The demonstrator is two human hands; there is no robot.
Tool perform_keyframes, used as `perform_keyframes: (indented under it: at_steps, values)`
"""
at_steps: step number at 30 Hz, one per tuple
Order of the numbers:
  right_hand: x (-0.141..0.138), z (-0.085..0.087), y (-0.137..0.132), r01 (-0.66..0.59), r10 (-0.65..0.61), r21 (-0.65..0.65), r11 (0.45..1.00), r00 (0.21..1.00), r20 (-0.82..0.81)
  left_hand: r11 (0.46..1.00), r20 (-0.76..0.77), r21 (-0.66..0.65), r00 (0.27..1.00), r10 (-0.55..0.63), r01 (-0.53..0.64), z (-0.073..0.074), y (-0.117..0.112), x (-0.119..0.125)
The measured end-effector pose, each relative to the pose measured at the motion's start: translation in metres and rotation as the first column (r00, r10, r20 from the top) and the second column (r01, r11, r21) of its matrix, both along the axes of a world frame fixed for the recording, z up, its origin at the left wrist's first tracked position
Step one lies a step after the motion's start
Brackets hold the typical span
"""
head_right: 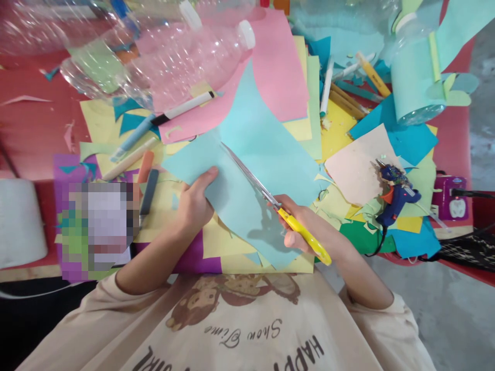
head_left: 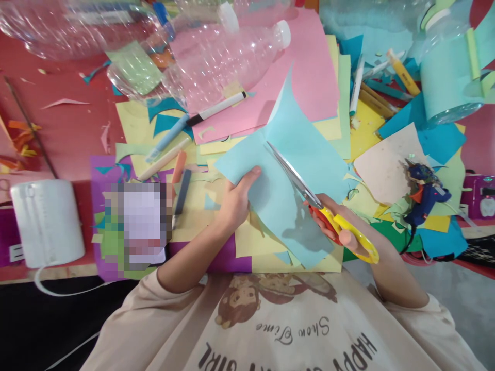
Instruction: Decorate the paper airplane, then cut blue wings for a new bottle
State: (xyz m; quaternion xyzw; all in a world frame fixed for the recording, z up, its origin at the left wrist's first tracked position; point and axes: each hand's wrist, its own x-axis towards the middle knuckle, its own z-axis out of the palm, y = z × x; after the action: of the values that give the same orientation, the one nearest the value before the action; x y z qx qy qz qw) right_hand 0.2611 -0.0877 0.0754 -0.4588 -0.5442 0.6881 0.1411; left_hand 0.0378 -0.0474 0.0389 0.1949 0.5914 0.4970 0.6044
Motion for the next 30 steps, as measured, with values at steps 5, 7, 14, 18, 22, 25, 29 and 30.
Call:
perform_keyframes:
  at_steps: [5, 7, 14, 18, 22, 25, 29, 30]
  values:
    - [0.002, -0.009, 0.0, 0.071, -0.079, -0.107, 0.992, 0.995, -0.068, 1.0, 0.005, -0.027, 1.0, 0.01, -0.01, -0.001, 0.0, 0.001]
    - [0.002, -0.01, 0.001, 0.075, -0.083, -0.099, 0.992, 0.994, -0.073, 0.999, 0.021, -0.033, 1.0, 0.005, -0.004, -0.001, 0.0, 0.0]
    - [-0.004, -0.008, 0.01, 0.093, -0.097, -0.055, 0.994, 0.993, -0.069, 0.998, 0.026, -0.057, 1.0, -0.001, 0.003, 0.0, -0.001, -0.001]
    - [-0.007, -0.007, 0.013, 0.097, -0.101, -0.047, 0.994, 0.991, -0.09, 0.996, 0.062, -0.085, 0.998, -0.021, 0.026, 0.005, 0.0, 0.0]
    - [-0.013, -0.002, 0.015, 0.121, -0.125, -0.059, 0.991, 0.989, -0.074, 0.996, 0.063, -0.085, 0.997, -0.033, 0.038, 0.008, 0.002, 0.001]
    - [-0.016, 0.003, 0.015, 0.126, -0.129, -0.063, 0.99, 0.991, -0.035, 0.995, 0.037, -0.088, 0.999, -0.037, 0.04, 0.007, 0.003, 0.001]
    - [-0.018, 0.008, 0.015, 0.137, -0.14, -0.077, 0.988, 0.99, -0.036, 0.995, 0.024, -0.095, 0.999, -0.031, 0.033, 0.005, 0.003, 0.001]
    - [-0.018, 0.007, 0.014, 0.144, -0.148, -0.08, 0.986, 0.988, -0.045, 0.994, 0.027, -0.099, 0.999, -0.032, 0.034, 0.006, 0.004, 0.001]
